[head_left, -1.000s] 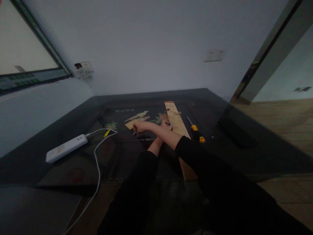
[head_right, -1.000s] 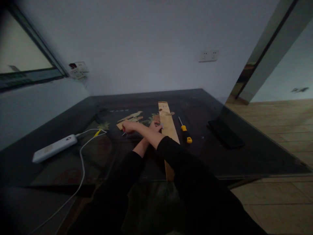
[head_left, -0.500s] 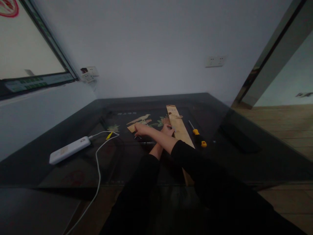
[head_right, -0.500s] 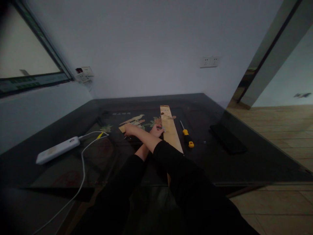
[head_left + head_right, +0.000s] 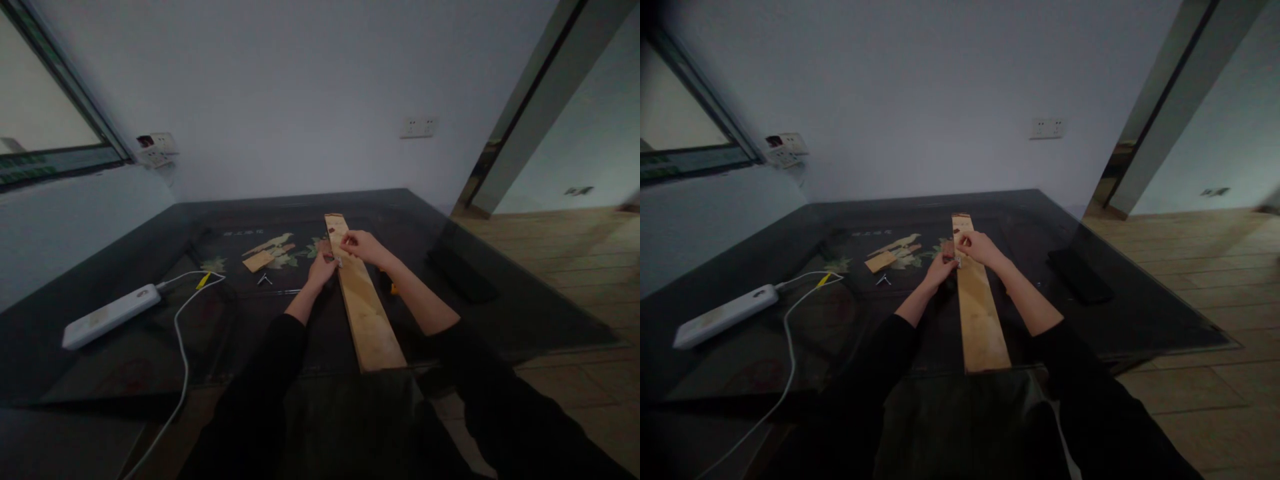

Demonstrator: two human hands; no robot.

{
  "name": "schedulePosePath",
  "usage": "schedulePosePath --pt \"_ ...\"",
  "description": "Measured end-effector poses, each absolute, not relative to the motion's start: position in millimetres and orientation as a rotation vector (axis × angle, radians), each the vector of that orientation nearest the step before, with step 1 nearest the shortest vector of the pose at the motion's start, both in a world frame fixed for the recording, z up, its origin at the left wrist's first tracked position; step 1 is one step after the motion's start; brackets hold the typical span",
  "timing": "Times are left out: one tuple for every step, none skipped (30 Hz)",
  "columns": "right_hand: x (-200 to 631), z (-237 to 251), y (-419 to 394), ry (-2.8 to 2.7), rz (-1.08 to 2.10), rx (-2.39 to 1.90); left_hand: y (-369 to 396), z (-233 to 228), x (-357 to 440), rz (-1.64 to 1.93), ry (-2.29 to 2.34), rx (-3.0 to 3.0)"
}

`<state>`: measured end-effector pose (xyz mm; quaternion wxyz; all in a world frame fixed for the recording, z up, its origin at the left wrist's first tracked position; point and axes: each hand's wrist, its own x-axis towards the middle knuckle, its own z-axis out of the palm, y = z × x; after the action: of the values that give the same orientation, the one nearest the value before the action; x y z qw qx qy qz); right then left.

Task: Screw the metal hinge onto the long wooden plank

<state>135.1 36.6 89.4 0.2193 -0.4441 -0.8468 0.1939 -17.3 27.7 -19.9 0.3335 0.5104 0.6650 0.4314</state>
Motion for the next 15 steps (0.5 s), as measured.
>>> schedulePosePath --pt "140.9 83.7 36.1 -2.363 0.501 -1.299 28.3 -20.6 -17.3 1.112 1.74 1.323" --pt "143.6 79.0 34.9 -2.389 0.473 -1.35 28.5 -21.0 -17.4 1.104 1.743 1.305" --pt "143.8 75.5 33.1 -2.423 0.453 -1.372 28.6 -20.9 -17.5 1.102 1.74 1.29" --pt "142.4 73.0 31.1 -2.456 0.439 -1.38 28.3 -20.4 -17.6 1.103 1.736 1.28" --pt "140.1 71.5 28.9 -2.484 0.427 -1.384 27.9 -19.7 -17.7 1.103 1.733 1.27" --pt "137.7 70.5 26.7 -2.505 0.417 -1.39 27.3 -19.0 -17.7 1.101 1.732 1.259" --pt "135.5 69.8 24.8 -2.516 0.403 -1.406 26.6 -18.2 -17.6 1.1 1.729 1.248" --pt "133.8 69.1 23.0 -2.52 0.384 -1.43 25.9 -17.6 -17.6 1.098 1.725 1.241" --pt "132.6 68.3 21.6 -2.521 0.366 -1.456 25.3 -17.2 -17.5 1.097 1.721 1.237" --pt "131.8 67.5 20.3 -2.522 0.349 -1.481 24.8 -17.0 -17.5 1.099 1.716 1.237" --pt "131.3 66.7 19.1 -2.525 0.333 -1.499 24.4 -17.1 -17.5 1.101 1.714 1.241" --pt "130.9 65.9 18.0 -2.529 0.316 -1.508 24.1 -17.3 -17.6 1.105 1.713 1.248" --pt "130.5 65.4 16.9 -2.532 0.298 -1.513 23.9 -17.6 -17.7 1.111 1.714 1.255" --pt "130.1 65.2 15.6 -2.538 0.279 -1.514 23.7 -17.8 -17.8 1.118 1.713 1.261" --pt "129.5 65.4 14.2 -2.547 0.257 -1.515 23.6 -17.9 -18.0 1.123 1.71 1.266"
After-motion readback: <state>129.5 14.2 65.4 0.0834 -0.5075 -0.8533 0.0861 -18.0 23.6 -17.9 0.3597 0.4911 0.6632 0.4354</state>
